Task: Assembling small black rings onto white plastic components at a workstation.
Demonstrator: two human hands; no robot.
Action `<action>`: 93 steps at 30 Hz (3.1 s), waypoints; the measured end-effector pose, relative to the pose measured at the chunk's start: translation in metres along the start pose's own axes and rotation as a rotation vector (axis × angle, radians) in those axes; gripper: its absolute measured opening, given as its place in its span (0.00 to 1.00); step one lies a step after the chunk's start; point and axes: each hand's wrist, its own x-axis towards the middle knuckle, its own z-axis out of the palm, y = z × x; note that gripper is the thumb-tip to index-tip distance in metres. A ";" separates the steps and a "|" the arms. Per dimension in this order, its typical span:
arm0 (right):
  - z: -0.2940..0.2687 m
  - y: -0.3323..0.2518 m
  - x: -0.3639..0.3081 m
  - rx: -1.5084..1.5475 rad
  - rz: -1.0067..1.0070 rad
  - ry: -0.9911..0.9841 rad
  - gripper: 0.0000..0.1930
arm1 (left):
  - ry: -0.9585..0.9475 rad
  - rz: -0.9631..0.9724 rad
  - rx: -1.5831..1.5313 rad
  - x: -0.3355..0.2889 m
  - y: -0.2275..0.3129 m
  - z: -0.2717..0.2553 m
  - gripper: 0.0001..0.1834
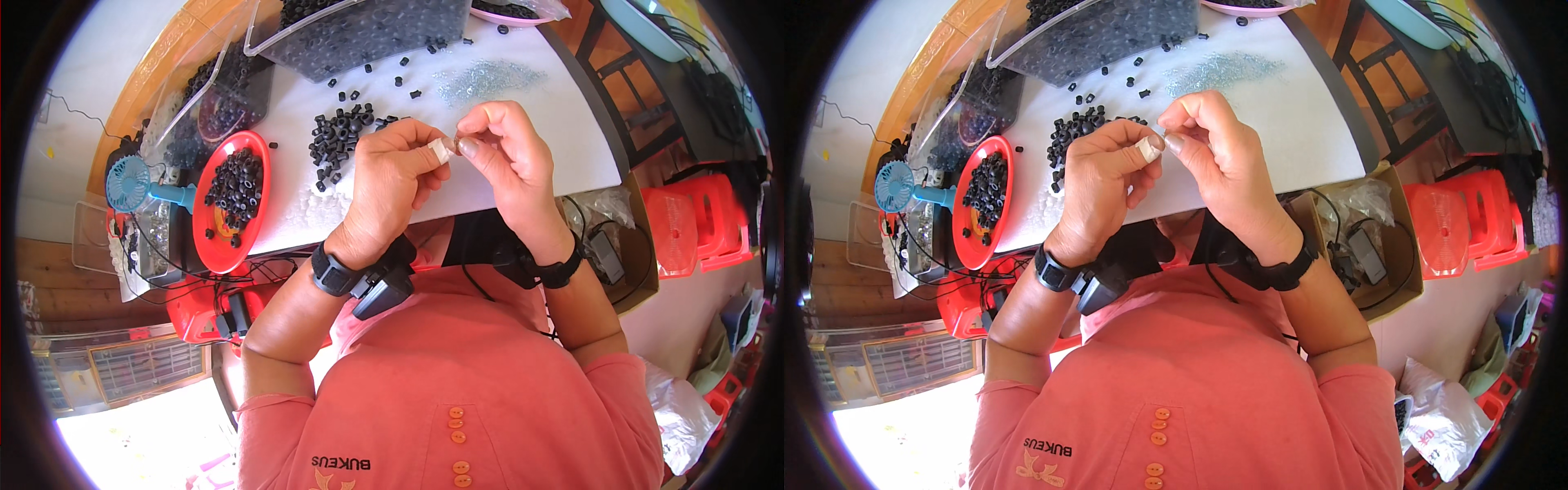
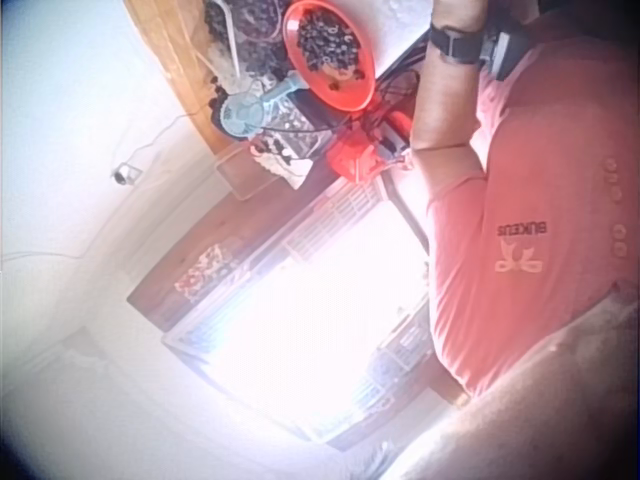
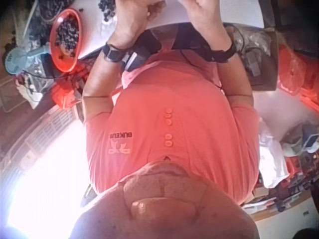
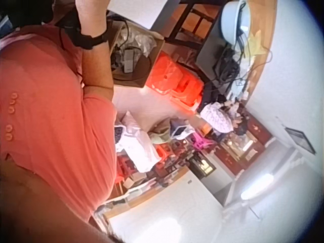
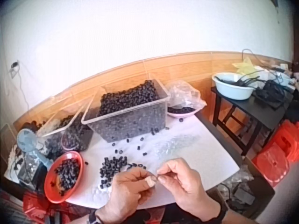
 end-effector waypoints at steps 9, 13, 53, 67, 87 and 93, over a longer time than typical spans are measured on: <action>0.002 0.001 0.001 -0.194 -0.032 0.000 0.12 | 0.079 0.052 0.007 0.006 -0.004 0.004 0.10; 0.000 0.003 0.005 -0.238 0.086 0.022 0.13 | 0.221 0.137 0.062 0.006 -0.006 0.007 0.09; 0.022 0.005 -0.016 -0.090 0.104 -0.033 0.04 | -0.013 0.950 1.333 0.043 0.002 -0.079 0.07; 0.033 -0.002 -0.017 -0.005 0.157 0.072 0.04 | -0.045 0.141 -0.044 -0.015 0.017 -0.062 0.15; 0.076 -0.030 -0.024 -0.471 -0.209 0.217 0.04 | 0.030 0.030 -0.662 -0.045 -0.016 -0.023 0.10; 0.069 -0.015 -0.022 -0.461 -0.333 0.129 0.04 | 0.051 0.080 -0.581 -0.045 -0.020 -0.029 0.09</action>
